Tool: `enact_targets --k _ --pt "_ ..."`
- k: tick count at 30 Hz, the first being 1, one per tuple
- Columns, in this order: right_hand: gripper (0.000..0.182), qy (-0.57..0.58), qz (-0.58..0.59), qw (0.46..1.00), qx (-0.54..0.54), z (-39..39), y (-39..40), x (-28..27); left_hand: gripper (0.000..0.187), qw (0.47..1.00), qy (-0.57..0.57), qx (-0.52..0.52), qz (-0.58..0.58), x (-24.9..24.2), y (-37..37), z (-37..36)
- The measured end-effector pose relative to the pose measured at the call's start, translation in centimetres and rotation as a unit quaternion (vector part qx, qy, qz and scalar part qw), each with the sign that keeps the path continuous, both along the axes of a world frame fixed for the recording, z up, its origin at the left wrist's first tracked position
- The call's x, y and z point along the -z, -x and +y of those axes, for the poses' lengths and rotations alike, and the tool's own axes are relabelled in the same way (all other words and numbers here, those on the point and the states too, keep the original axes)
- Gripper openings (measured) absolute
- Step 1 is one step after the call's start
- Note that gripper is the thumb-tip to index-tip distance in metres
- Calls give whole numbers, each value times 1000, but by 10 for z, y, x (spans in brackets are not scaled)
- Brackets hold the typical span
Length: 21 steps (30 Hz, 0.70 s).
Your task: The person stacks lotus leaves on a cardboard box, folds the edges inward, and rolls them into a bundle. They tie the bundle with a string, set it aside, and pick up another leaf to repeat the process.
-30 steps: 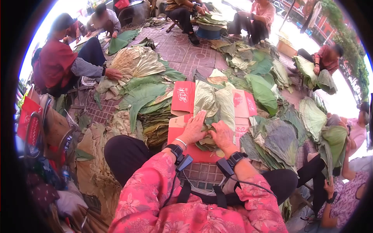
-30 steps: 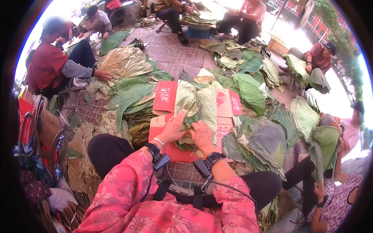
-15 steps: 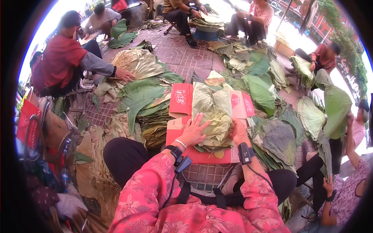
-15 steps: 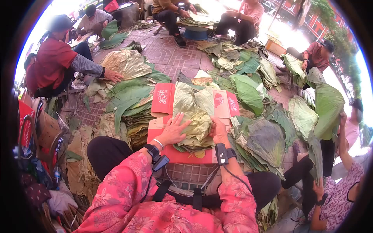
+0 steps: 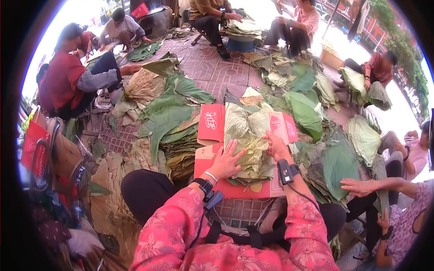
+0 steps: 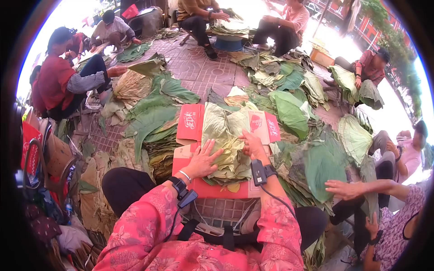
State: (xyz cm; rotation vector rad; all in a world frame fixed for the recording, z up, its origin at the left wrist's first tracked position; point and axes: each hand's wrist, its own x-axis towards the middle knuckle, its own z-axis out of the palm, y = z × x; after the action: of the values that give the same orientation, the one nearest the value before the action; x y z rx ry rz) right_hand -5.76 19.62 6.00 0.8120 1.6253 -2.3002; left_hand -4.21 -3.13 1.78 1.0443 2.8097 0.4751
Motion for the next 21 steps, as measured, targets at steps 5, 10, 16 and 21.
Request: enact_targets --k 5,10,16,21 --pt "33 -269 108 954 -72 -4 42 27 66 1000 -13 -4 28 5 -1 0" --pt "27 -543 129 816 -150 -24 63 29 65 1000 -14 -3 20 3 -1 0" --pt "18 -578 163 795 -90 -16 80 40 64 999 -29 -6 25 4 -1 0" --pt "18 -543 207 810 -79 13 111 45 63 999 -38 -10 21 1 -5 0"
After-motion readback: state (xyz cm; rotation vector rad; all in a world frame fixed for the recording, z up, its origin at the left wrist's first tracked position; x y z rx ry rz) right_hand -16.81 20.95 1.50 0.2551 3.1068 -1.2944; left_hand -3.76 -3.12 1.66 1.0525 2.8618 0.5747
